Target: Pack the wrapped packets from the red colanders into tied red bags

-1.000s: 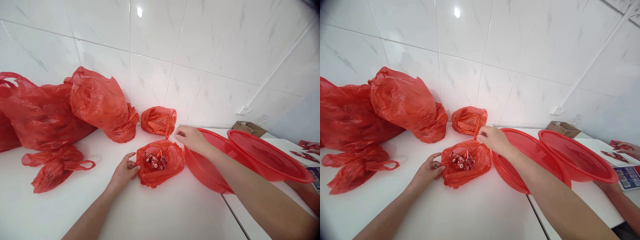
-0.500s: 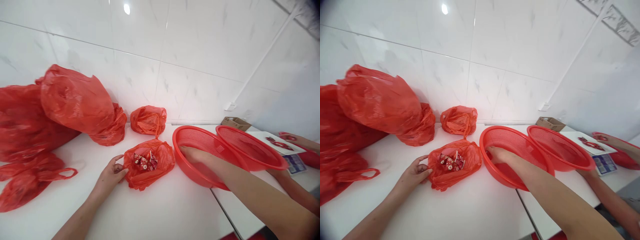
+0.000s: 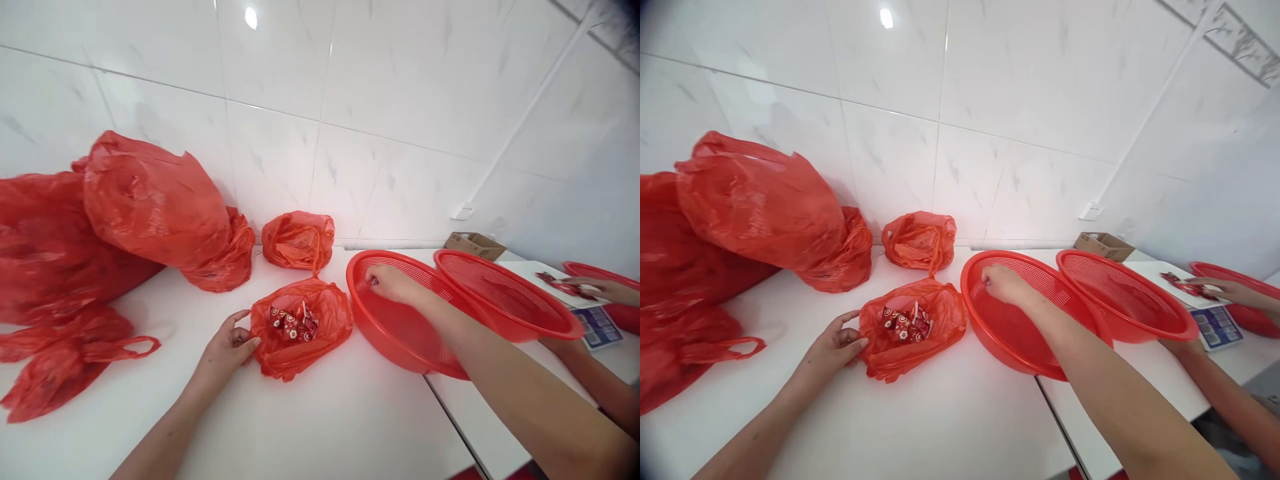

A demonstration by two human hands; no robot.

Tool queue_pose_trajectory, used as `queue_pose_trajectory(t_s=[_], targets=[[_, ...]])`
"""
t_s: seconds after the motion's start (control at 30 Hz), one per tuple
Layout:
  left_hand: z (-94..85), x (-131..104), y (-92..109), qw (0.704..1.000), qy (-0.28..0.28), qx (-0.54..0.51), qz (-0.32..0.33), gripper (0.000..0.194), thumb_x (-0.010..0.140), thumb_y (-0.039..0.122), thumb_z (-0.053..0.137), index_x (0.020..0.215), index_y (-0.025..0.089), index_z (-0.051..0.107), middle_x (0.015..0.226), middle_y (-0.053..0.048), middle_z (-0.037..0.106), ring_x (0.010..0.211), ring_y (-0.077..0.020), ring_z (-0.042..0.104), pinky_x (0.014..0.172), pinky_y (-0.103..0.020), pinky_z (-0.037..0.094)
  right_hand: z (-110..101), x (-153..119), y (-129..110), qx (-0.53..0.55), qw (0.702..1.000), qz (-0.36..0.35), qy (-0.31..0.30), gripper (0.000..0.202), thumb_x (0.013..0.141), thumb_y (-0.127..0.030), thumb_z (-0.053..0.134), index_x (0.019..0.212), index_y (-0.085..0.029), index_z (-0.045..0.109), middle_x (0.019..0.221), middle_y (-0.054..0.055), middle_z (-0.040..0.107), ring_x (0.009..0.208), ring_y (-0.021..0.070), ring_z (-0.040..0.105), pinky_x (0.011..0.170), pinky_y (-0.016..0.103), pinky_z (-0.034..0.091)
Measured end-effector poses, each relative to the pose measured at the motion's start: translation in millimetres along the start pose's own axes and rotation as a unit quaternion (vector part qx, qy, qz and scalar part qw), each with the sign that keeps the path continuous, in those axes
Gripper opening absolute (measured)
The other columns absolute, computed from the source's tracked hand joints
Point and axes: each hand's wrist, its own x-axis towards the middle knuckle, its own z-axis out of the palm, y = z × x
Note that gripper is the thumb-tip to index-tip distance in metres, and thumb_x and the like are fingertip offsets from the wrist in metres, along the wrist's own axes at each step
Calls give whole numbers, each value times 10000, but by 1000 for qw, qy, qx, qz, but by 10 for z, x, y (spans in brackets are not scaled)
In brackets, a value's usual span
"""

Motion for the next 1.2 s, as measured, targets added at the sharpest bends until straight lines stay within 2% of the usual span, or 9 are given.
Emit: queue_pose_trajectory(t_s=[0.13,0.23,0.37,0.5,0.63,0.77,0.9,1.03,1.2], targets=[[2,-4,-8,1000,0,-14,2,722,687,459,657,1305,221,369,700,47,556,593,-147,575,564,-281,470,-235,11,-288,6,995,-51,83,131,786,-132,497,875,-194,571,1000,35,574,769,130,539,651,242,391],[-3,-14,-1,1000,1,-26,4,719,693,455,656,1307,219,365,699,48,565,587,-141,563,567,-278,465,-196,-197,-683,26,979,-156,129,161,830,-168,489,954,-222,577,1065,32,562,889,155,551,746,265,423],[-12,-25,-4,999,4,-36,11,706,702,432,655,1308,212,367,691,51,555,583,-133,548,580,-278,464,288,-453,-1129,40,955,-291,43,176,847,-132,486,958,-212,597,1063,48,582,928,169,549,791,287,437],[-17,-27,-35,999,2,-33,26,645,717,389,644,1287,211,400,691,52,535,589,-124,535,592,-274,458,919,-457,-1212,5,937,-347,-32,234,830,-73,487,950,-212,632,1012,38,623,888,182,541,820,324,444],[-13,-18,-59,999,4,-45,26,610,712,369,641,1263,218,426,699,51,530,606,-132,537,591,-272,451,1238,-333,-1133,20,953,-303,5,319,758,-135,635,1063,-230,629,1135,44,594,1039,221,507,929,371,414],[-49,20,-98,997,31,-46,48,574,726,367,629,1245,220,433,687,55,527,621,-131,528,620,-267,442,1253,-280,-1070,74,965,-220,124,359,792,-284,628,1147,-240,599,1332,74,470,1223,254,404,1026,421,351],[-139,50,-119,991,106,-28,73,515,756,381,614,1224,238,455,716,49,542,673,-128,534,677,-259,431,1251,-246,-946,67,964,-96,238,380,865,-281,499,1231,-189,546,1410,136,369,1311,293,310,1062,486,295],[-197,37,-93,983,162,-38,70,488,765,419,618,1192,240,461,749,40,552,686,-129,537,679,-258,436,1357,-189,-761,102,966,-52,231,475,876,-272,450,1335,-153,429,1457,162,296,1351,289,268,1039,463,340],[-205,0,-59,978,185,-64,78,474,764,446,618,1160,232,470,768,29,545,725,-147,564,718,-288,471,1497,-125,-545,223,964,1,144,410,848,-258,439,1249,-202,497,1244,100,559,1143,237,516,959,395,401]])
